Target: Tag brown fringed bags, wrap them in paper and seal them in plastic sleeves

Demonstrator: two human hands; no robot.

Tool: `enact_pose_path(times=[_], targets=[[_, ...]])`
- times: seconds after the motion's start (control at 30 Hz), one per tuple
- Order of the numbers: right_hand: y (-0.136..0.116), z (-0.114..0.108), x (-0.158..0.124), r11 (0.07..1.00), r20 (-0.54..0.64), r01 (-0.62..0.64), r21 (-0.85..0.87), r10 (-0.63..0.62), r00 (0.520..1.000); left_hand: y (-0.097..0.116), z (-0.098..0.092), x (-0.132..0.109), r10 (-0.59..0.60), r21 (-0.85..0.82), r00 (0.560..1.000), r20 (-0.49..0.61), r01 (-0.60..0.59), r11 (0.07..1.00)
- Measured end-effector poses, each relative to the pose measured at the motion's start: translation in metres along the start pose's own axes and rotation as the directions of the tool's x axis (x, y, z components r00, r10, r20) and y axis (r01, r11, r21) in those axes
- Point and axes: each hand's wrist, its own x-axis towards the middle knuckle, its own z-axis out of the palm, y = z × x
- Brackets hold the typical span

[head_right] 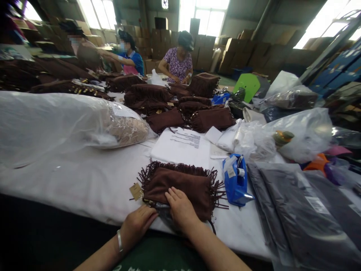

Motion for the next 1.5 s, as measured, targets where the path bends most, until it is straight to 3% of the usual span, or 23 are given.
enact_pose_path(times=[0.07,0.1,0.17,0.2,0.23,0.27,0.43,0.5,0.57,0.63,0.7,0.77,0.9,0.97,1.03,1.1,1.13,1.2,1.27,1.3,1.37,1.5], targets=[[-0.013,0.008,-0.009,0.999,-0.012,-0.048,-0.005,0.048,0.999,0.0,0.0,-0.004,-0.273,-0.149,0.958,0.087,0.284,0.947],[-0.02,0.013,-0.013,0.997,-0.02,-0.069,-0.014,0.069,0.997,-0.001,-0.001,-0.008,-0.439,-0.243,0.881,0.176,0.471,0.848],[-0.033,0.023,-0.018,0.994,-0.039,-0.094,-0.047,0.092,0.995,-0.002,-0.003,-0.012,-0.655,-0.392,0.652,0.381,0.756,0.524],[-0.038,0.028,-0.018,0.993,-0.047,-0.096,-0.072,0.092,0.995,-0.002,-0.003,-0.012,-0.684,-0.436,0.576,0.448,0.809,0.395],[-0.041,0.032,-0.017,0.99,-0.054,-0.096,-0.103,0.091,0.994,-0.003,-0.002,-0.011,-0.692,-0.472,0.537,0.482,0.825,0.312],[-0.042,0.035,-0.014,0.985,-0.063,-0.101,-0.14,0.093,0.994,-0.004,0.0,-0.01,-0.69,-0.501,0.525,0.498,0.824,0.265],[-0.021,0.027,0.012,0.959,-0.084,-0.073,-0.275,0.052,0.995,-0.007,-0.001,-0.005,-0.659,-0.557,0.542,0.521,0.802,0.219],[-0.01,0.014,0.019,0.977,-0.058,-0.021,-0.21,0.009,0.998,-0.012,-0.011,-0.006,-0.689,-0.55,0.573,0.443,0.781,0.296],[-0.003,-0.002,0.024,0.995,-0.026,-0.005,-0.104,0.003,1.0,-0.021,-0.026,-0.004,-0.675,-0.471,0.707,0.211,0.679,0.563],[0.0,-0.016,0.028,1.0,0.009,-0.022,-0.004,0.022,1.0,-0.034,-0.038,0.004,-0.488,-0.263,0.872,-0.026,0.466,0.845],[-0.001,-0.029,0.032,0.997,0.043,-0.039,0.07,0.036,0.998,-0.052,-0.046,0.016,-0.266,-0.077,0.96,-0.091,0.259,0.963],[-0.001,-0.043,0.037,0.992,0.067,-0.046,0.119,0.038,0.997,-0.069,-0.05,0.03,-0.145,-0.015,0.988,-0.055,0.145,0.989],[0.003,-0.074,0.05,0.984,0.077,-0.039,0.172,0.026,0.997,-0.091,-0.073,0.051,-0.01,-0.038,1.0,0.025,0.011,0.999],[0.006,-0.084,0.056,0.985,0.067,-0.05,0.167,0.04,0.997,-0.086,-0.095,0.055,-0.04,-0.001,0.998,0.048,0.04,0.999],[0.005,-0.085,0.061,0.989,0.052,-0.079,0.126,0.073,0.996,-0.067,-0.113,0.055,-0.195,0.039,0.978,0.067,0.193,0.98],[0.001,-0.076,0.064,0.99,0.027,-0.111,0.081,0.11,0.994,-0.037,-0.117,0.051,-0.409,-0.1,0.894,0.184,0.431,0.897],[-0.002,-0.069,0.064,0.99,0.014,-0.121,0.071,0.121,0.993,-0.021,-0.112,0.049,-0.478,-0.241,0.827,0.297,0.549,0.8],[-0.009,-0.054,0.061,0.989,-0.002,-0.118,0.093,0.119,0.993,0.004,-0.09,0.045,-0.458,-0.527,0.727,0.511,0.686,0.501],[-0.013,-0.043,0.056,0.982,0.01,-0.105,0.16,0.105,0.994,0.018,-0.059,0.044,-0.391,-0.699,0.73,0.561,0.671,0.248],[-0.013,-0.04,0.053,0.974,0.027,-0.099,0.202,0.095,0.995,0.019,-0.045,0.044,-0.383,-0.751,0.75,0.539,0.634,0.185],[-0.012,-0.043,0.048,0.955,0.054,-0.083,0.285,0.07,0.996,0.016,-0.023,0.045,-0.411,-0.804,0.777,0.476,0.574,0.154],[-0.006,-0.061,0.045,0.904,0.065,-0.047,0.425,0.021,0.998,0.005,-0.009,0.046,-0.479,-0.777,0.784,0.394,0.563,0.282]])
